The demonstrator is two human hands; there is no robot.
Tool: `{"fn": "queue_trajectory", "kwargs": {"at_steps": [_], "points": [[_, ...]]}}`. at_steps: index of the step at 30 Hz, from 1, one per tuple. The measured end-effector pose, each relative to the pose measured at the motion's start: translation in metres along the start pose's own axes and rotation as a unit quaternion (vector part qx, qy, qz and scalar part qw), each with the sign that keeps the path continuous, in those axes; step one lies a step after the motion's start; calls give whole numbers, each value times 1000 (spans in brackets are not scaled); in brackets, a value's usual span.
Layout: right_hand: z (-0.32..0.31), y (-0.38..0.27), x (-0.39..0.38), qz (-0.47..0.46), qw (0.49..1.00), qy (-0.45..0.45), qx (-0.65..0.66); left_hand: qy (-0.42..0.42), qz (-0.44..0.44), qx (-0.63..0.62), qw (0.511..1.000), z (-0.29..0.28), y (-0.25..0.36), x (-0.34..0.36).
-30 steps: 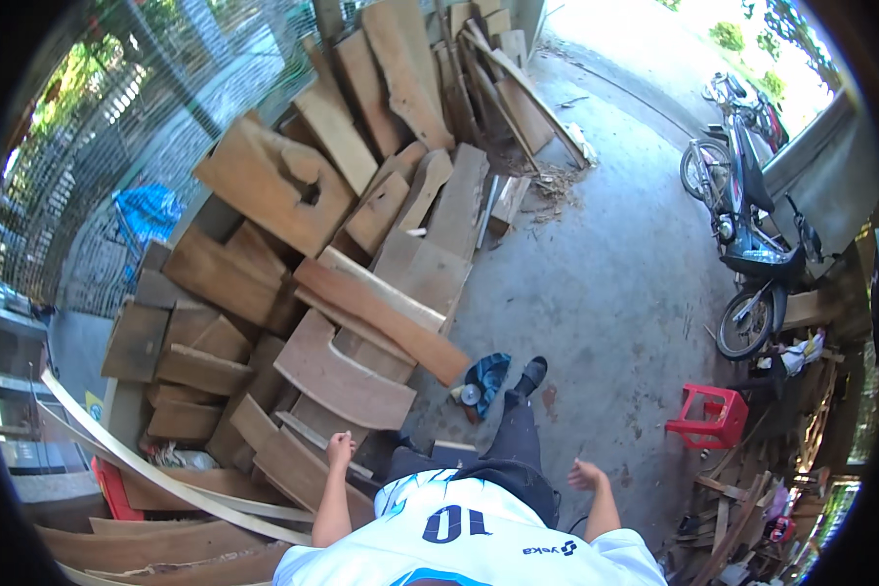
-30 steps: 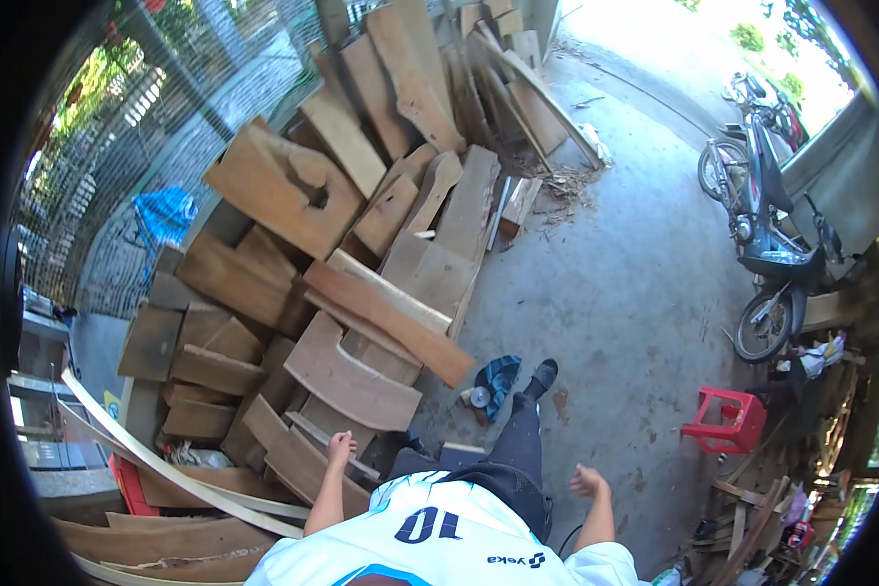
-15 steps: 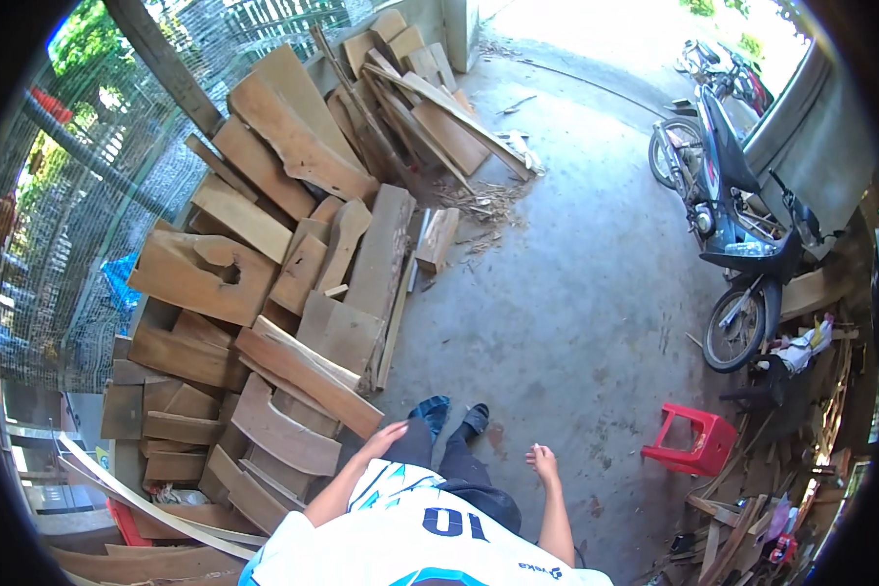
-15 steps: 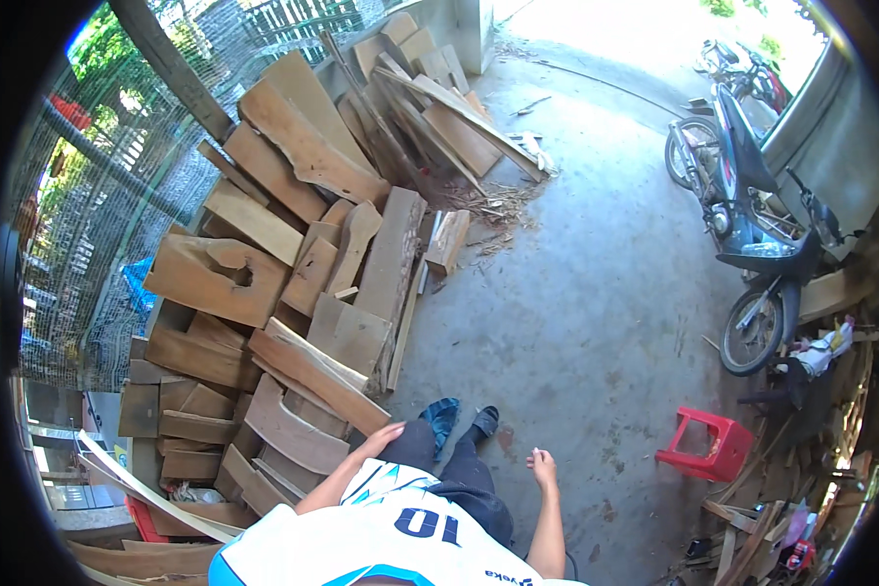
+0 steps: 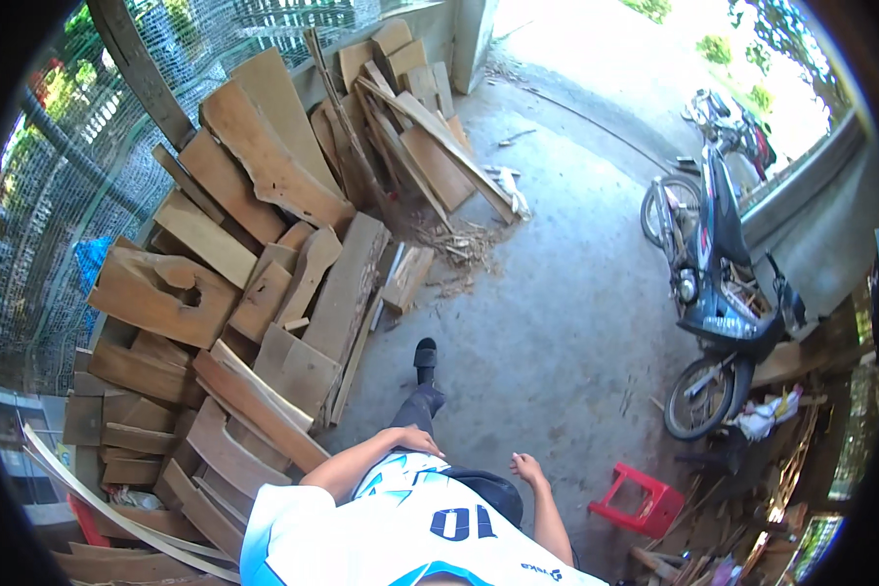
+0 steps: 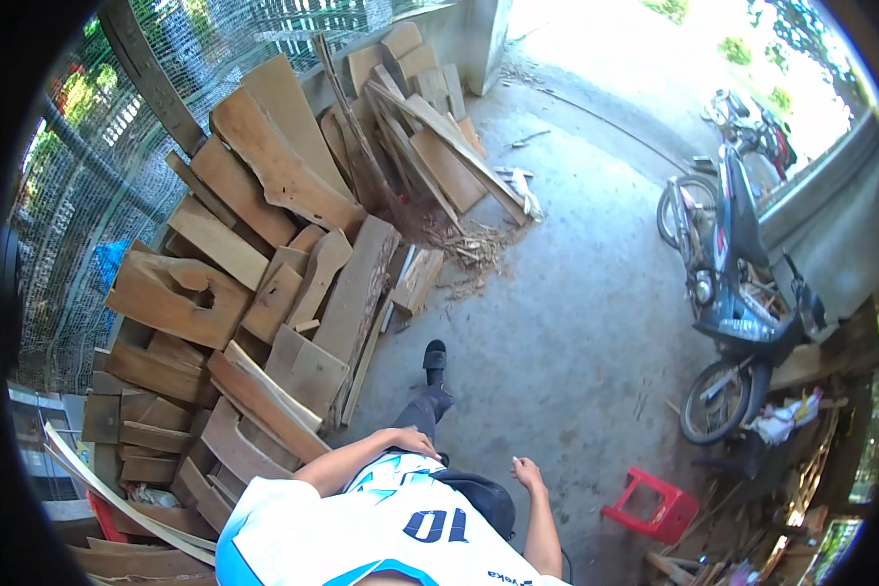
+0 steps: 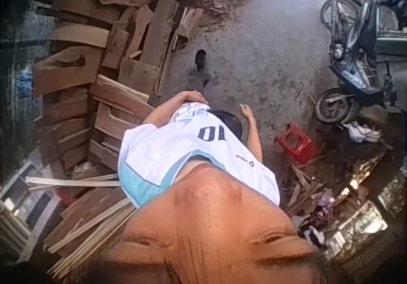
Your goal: Sanding and chiseling wood pieces in a workshop environment.
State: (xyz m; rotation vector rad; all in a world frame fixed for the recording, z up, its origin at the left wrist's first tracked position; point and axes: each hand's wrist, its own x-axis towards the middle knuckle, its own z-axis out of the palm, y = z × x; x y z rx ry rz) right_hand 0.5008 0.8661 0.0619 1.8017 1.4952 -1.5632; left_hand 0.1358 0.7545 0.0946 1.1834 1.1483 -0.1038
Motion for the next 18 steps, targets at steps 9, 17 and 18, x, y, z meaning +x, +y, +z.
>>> {"fn": "queue_trajectory", "kwargs": {"at_steps": [9, 17, 18], "points": [[-117, -175, 45, -63, 995, 38, -65, 506, -387, -111, 762, -193, -90, 15], [-190, -322, 182, -9, 996, 27, -87, 569, -176, -318, 738, -271, -151, 46], [-193, -353, 200, -14, 996, 15, -88, 559, -214, -330, 730, -257, -166, 49]]}}
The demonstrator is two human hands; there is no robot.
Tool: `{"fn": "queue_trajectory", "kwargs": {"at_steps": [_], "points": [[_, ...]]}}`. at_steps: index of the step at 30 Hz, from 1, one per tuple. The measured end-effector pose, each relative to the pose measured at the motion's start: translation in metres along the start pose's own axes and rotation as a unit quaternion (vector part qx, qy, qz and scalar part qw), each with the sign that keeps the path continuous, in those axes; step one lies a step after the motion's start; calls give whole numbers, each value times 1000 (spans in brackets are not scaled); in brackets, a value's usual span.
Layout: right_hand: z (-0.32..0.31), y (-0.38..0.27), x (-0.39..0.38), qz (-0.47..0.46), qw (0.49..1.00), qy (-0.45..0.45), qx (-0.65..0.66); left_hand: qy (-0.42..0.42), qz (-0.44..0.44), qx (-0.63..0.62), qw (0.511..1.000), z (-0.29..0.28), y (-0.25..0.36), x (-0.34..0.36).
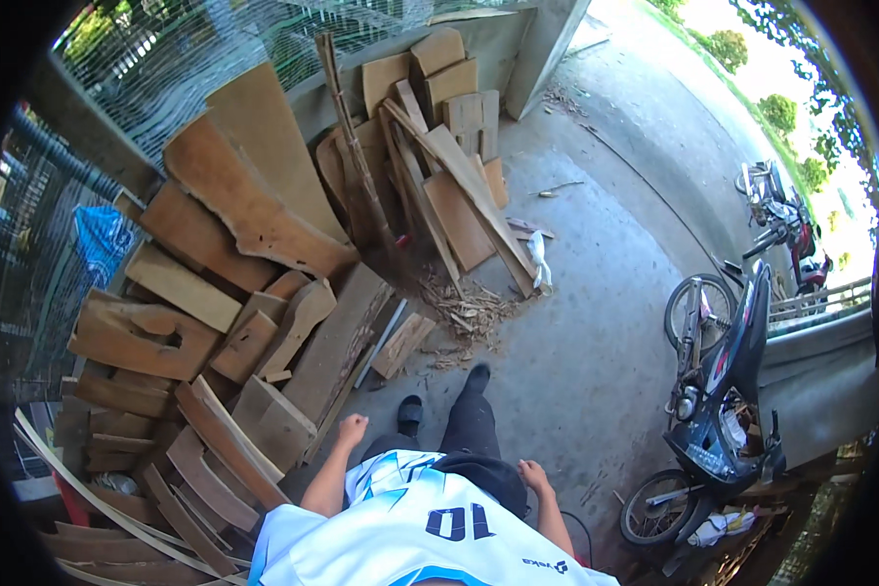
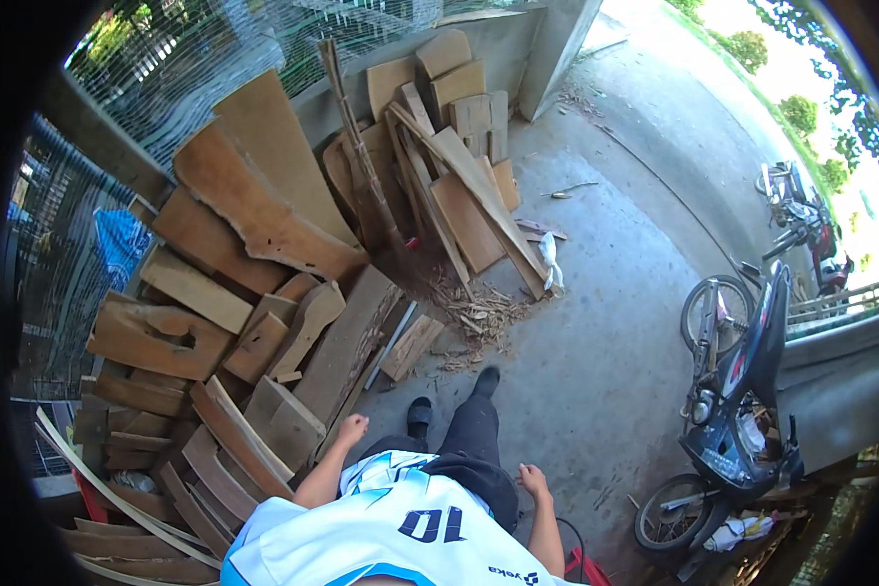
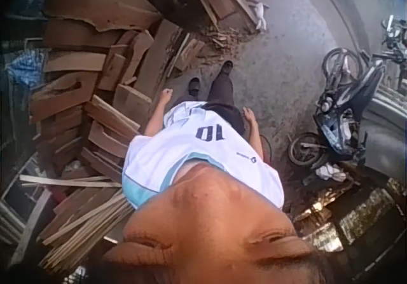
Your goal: Sanding and chiseling wood pieces in a workshop environment.
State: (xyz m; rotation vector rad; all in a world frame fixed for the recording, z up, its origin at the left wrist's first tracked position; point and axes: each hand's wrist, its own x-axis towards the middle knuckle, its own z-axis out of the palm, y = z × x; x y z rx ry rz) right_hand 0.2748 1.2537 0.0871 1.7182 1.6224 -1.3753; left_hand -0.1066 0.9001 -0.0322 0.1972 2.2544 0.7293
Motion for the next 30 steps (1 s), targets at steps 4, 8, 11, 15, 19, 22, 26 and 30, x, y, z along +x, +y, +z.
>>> {"fn": "queue_trajectory", "kwargs": {"at_steps": [4, 8, 11, 15, 19, 22, 26, 30], "points": [[-41, -85, 71, -1, 994, -75, -78, -67, -134, 129, 980, 12, 31, -15], [-87, -136, 198, -39, 984, -113, -131, -127, -238, 96, 958, 29, 109, 4], [-149, -195, 290, -134, 948, -149, -246, -90, -282, 151, 943, 63, 163, 62], [-208, -308, 333, -106, 979, -66, 163, -41, -319, 33, 946, 96, 253, 207], [-274, -331, 357, -47, 977, -17, 206, -7, -159, -142, 977, 114, 453, 412], [-291, -327, 363, -31, 994, -54, 88, 146, -14, -130, 981, 83, 541, 534], [-290, -301, 364, 16, 995, -93, 39, 284, -28, -174, 942, 5, 573, 660], [-292, -265, 345, 72, 994, -82, 27, 306, -81, -171, 933, -11, 605, 706]]}}
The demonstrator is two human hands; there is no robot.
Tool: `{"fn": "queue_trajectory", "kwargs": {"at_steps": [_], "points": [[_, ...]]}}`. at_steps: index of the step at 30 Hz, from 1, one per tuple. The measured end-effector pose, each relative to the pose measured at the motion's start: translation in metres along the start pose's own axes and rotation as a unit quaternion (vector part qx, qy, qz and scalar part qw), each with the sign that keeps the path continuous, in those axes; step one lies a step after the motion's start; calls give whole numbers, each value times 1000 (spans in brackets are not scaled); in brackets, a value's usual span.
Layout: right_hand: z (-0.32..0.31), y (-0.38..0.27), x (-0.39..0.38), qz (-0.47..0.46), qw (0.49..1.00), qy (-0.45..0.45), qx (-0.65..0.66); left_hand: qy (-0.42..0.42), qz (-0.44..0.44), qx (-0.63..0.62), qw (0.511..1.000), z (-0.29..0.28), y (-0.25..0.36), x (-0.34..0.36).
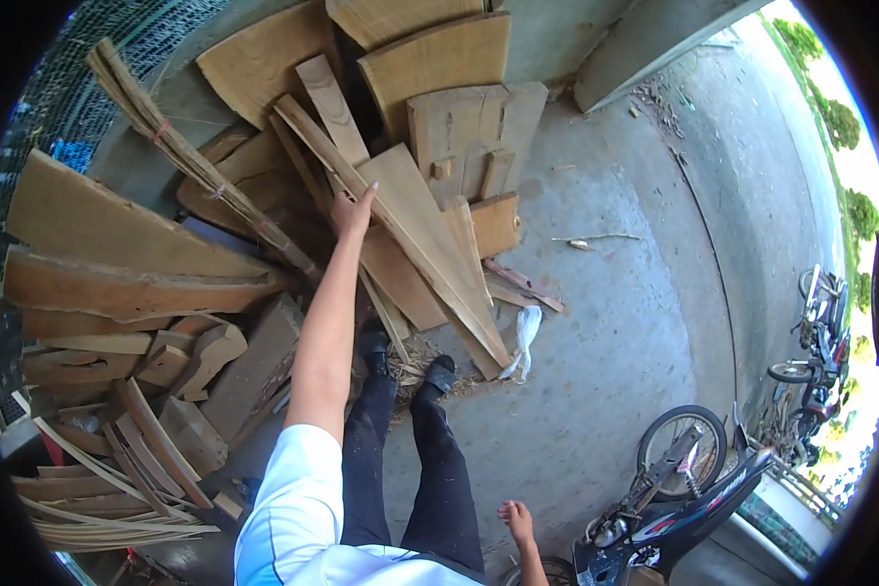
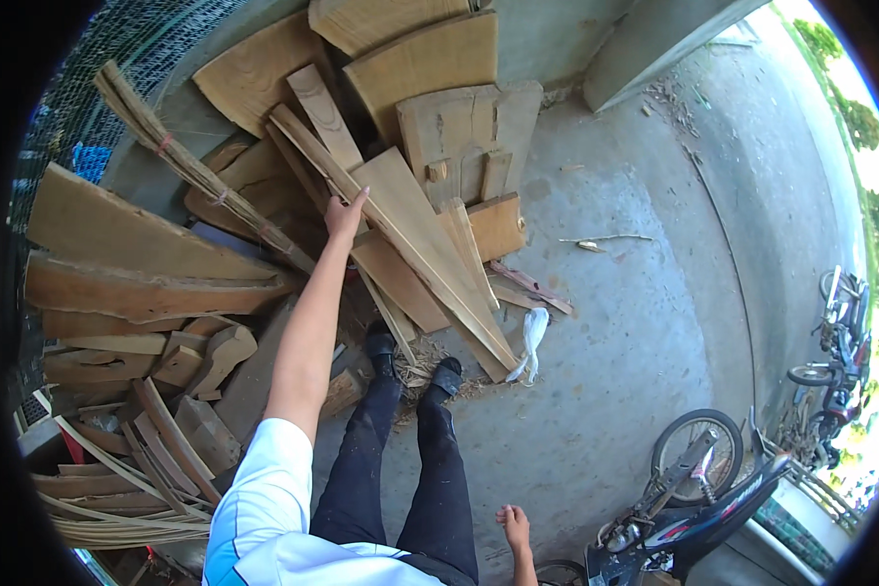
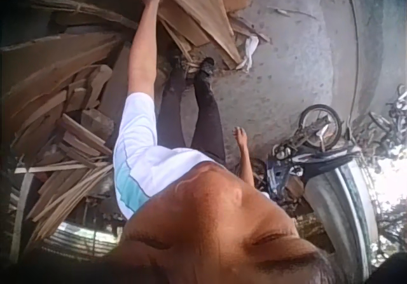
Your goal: Sanding and chiseling wood pieces in a workshop environment.
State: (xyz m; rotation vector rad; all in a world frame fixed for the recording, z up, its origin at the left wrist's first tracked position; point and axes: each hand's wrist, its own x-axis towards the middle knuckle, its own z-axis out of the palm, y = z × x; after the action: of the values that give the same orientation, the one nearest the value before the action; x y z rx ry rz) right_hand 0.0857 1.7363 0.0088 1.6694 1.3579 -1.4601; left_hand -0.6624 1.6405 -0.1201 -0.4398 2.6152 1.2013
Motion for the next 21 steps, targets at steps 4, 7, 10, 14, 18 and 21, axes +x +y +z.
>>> {"fn": "queue_trajectory", "kwargs": {"at_steps": [4, 7, 10, 14, 18, 21], "points": [[18, -10, -6, 19, 1000, -17, 12, -12, 46, 58, 997, -16, -12, 11], [27, -41, -10, -33, 998, -22, -53, 33, 84, 19, 996, -21, -25, -16], [38, -77, -23, -29, 1000, -6, -5, 19, 154, -138, 978, -31, -33, -84], [51, -138, -47, -62, 997, -19, -44, -27, 27, -277, 960, -130, 7, -184], [61, -182, -48, -117, 990, -27, -68, 63, -22, -301, 951, -237, 22, -217], [64, -201, -54, -127, 988, -29, -83, 157, 2, -251, 955, -330, 66, -216]]}}
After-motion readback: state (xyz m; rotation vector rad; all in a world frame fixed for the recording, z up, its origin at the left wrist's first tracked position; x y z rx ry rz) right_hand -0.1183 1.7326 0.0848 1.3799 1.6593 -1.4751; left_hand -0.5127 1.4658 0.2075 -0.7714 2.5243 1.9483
